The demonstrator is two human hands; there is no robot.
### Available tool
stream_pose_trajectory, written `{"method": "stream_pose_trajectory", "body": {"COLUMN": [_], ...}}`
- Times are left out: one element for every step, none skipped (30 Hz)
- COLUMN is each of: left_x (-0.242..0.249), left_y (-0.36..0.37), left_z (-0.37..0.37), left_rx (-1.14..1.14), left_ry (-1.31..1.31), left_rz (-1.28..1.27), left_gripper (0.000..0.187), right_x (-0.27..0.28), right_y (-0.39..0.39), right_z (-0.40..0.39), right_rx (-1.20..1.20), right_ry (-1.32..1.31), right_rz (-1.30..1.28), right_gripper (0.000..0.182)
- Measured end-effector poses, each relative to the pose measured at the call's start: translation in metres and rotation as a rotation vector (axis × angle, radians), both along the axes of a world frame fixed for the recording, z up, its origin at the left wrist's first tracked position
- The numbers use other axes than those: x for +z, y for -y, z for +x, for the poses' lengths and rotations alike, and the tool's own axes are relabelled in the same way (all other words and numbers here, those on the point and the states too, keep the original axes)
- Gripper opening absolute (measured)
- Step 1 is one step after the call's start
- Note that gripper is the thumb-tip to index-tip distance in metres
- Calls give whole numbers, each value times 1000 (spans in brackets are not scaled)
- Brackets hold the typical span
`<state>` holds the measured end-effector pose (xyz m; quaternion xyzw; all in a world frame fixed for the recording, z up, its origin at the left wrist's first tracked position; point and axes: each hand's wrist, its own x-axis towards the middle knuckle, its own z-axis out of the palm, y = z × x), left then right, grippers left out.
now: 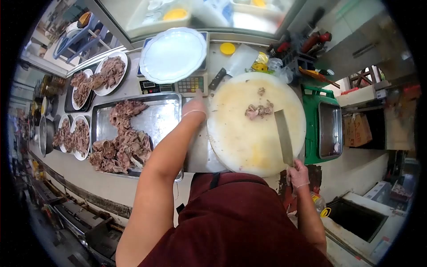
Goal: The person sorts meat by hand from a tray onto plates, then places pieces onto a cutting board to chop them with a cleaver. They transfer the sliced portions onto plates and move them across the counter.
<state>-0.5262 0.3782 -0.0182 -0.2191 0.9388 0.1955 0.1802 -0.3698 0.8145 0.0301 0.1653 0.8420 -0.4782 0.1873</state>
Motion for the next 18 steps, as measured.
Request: {"method": "stream_pose_trajectory", "body": {"left_x": [5,11,15,9,-9,-15,26,9,2,-3,-2,-2,2,4,-7,-26,-37,-36], "left_y": [-4,-8,-13,-28,-45,-66,-95,-120,-137,-151,-159,-163,-166,-169,-172,-175,-174,-171], "left_z": [2,3,4,5,5,7,7,-3,-13,-23,-32,-41,-47,-50,-51,-49,-45,-43], "left_rx": [-3,51,106,47,-67,-353,-448,-557,-557,-577,-597,-598,-625,-647,-640,-543,-443,-433], "left_ry": [1,-159,-323,-476,-518,-778,-496,-555,-560,-656,-751,-754,-669,-583,-581,-670,-758,-762], "left_rz": [-3,27,58,123,223,227,253,140,140,146,152,151,215,279,277,361,440,425], "left_gripper": [59,49,41,32,37,47,62,75,75,76,78,78,77,75,75,71,66,66], "right_x": [0,0,1,3,1,-2,-8,-25,-25,-30,-38,-48,-59,-60,-61,-54,-45,-35], "right_y": [-2,-3,-2,1,3,6,7,2,14,19,24,31,37,47,58,77,96,113], "right_z": [-4,-6,-8,-12,-17,-24,-31,-39,-46,-56,-67,-77,-85,-89,-93,-95,-96,-98], "right_rx": [-103,-108,-218,-327,-330,-401,-471,-453,-490,-487,-486,-485,-415,-341,-335,-305,-272,-346], "right_ry": [137,137,165,192,192,245,296,342,309,342,375,373,425,480,485,486,486,534], "right_rz": [-187,-190,-310,-429,-430,-440,-450,-510,-527,-567,-608,-608,-701,-791,-790,-716,-644,-666], "right_gripper": [28,28,21,15,15,14,14,12,12,12,13,13,13,15,15,17,21,23]}}
